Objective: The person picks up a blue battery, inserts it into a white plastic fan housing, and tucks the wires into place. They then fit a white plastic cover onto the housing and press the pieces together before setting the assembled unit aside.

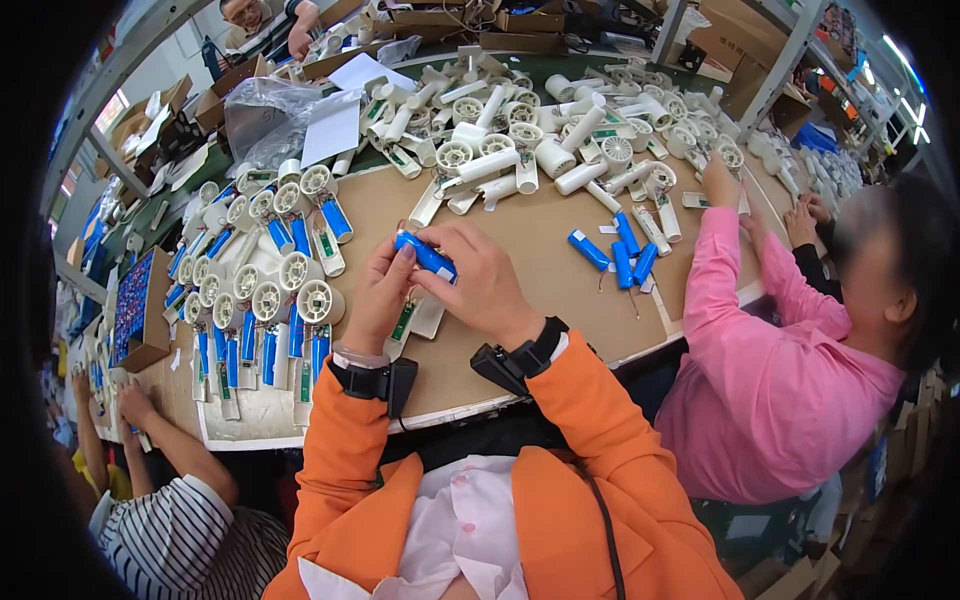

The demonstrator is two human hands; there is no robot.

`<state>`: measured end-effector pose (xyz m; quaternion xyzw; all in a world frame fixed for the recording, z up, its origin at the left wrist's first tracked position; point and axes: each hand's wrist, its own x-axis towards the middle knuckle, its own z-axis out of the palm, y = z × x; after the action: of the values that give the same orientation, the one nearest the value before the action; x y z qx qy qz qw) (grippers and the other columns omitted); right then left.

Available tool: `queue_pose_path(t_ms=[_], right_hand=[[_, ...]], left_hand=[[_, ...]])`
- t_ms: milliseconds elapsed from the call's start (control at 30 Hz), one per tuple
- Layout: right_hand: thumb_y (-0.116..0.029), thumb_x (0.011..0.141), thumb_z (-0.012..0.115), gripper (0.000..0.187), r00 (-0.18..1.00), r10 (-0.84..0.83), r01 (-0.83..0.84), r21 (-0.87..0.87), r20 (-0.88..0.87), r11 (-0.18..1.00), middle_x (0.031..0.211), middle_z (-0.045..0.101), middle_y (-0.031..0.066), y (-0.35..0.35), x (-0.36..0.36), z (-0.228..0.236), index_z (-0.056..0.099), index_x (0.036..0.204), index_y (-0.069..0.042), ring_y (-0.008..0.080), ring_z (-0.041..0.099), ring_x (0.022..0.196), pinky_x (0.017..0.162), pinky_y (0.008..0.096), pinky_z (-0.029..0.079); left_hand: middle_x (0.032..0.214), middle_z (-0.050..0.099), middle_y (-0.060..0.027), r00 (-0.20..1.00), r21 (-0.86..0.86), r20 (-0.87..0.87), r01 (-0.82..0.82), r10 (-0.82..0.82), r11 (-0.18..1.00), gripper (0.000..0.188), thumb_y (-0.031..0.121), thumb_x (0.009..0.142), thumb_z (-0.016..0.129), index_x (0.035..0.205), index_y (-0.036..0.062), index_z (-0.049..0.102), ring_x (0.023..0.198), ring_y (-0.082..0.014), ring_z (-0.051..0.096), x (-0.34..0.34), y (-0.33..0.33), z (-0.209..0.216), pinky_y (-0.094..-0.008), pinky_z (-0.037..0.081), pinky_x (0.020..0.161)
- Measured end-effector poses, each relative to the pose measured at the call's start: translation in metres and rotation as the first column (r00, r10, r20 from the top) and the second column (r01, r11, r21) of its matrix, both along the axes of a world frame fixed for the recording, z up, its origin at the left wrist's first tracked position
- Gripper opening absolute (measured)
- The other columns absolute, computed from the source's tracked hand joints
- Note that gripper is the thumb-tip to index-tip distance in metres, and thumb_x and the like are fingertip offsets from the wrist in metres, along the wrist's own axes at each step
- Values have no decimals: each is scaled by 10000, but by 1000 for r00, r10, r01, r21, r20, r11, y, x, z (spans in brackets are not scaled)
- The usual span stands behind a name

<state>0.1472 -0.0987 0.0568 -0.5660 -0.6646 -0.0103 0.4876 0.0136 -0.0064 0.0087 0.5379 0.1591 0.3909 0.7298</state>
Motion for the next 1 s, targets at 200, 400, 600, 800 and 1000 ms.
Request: queue_pose_path(t_ms=[200, 400, 600, 800, 1000], right_hand=[[-65, 849, 723, 374, 945, 54, -105, -140, -323, 985, 1085, 661, 95, -17, -1, -12, 595, 1196, -14, 183, 672, 933, 819, 309, 558], [-61, 949, 616, 312, 540, 189, -412, -62, -820, 909, 1055, 670, 55, -13, 0, -26, 567, 1252, -2, 139, 664, 920, 843, 289, 549], [-54, 946, 609, 247, 578, 44, -344, -194, -815, 919, 1016, 674, 63, -18, 6, -25, 613, 1186, 2, 135, 675, 887, 808, 265, 550], [-30, 922, 636, 198, 906, 5, -84, -167, -424, 982, 1006, 699, 68, -18, 1, -15, 666, 1113, 10, 139, 683, 887, 809, 266, 550], [-20, 895, 662, 200, 905, -2, -65, -142, -426, 988, 988, 702, 81, -17, 0, -21, 681, 1092, 8, 147, 690, 863, 778, 268, 555]], left_hand=[[931, 652, -51, 993, -187, 116, 42, -21, 981, 288, 287, 1016, 551, 1160, 37, 558, 813, -110, 631, -7, 8, -4, -259, 561, 688], [1067, 653, -91, 975, -191, 198, 136, -98, 972, 353, 264, 1013, 554, 1273, 29, 513, 783, -98, 610, -5, 2, 13, -262, 571, 693], [1113, 646, -93, 985, -124, 150, 105, -86, 987, 347, 206, 1011, 557, 1302, 25, 503, 737, -83, 585, -7, -1, 11, -250, 559, 671], [1123, 643, -83, 988, -53, 105, 122, -116, 991, 325, 159, 997, 573, 1287, 26, 511, 792, -95, 599, -6, 3, 5, -246, 552, 663], [1117, 642, -74, 993, 23, 74, 87, -89, 996, 321, 150, 990, 582, 1279, 27, 516, 843, -119, 631, -4, 0, 6, -242, 548, 662]])
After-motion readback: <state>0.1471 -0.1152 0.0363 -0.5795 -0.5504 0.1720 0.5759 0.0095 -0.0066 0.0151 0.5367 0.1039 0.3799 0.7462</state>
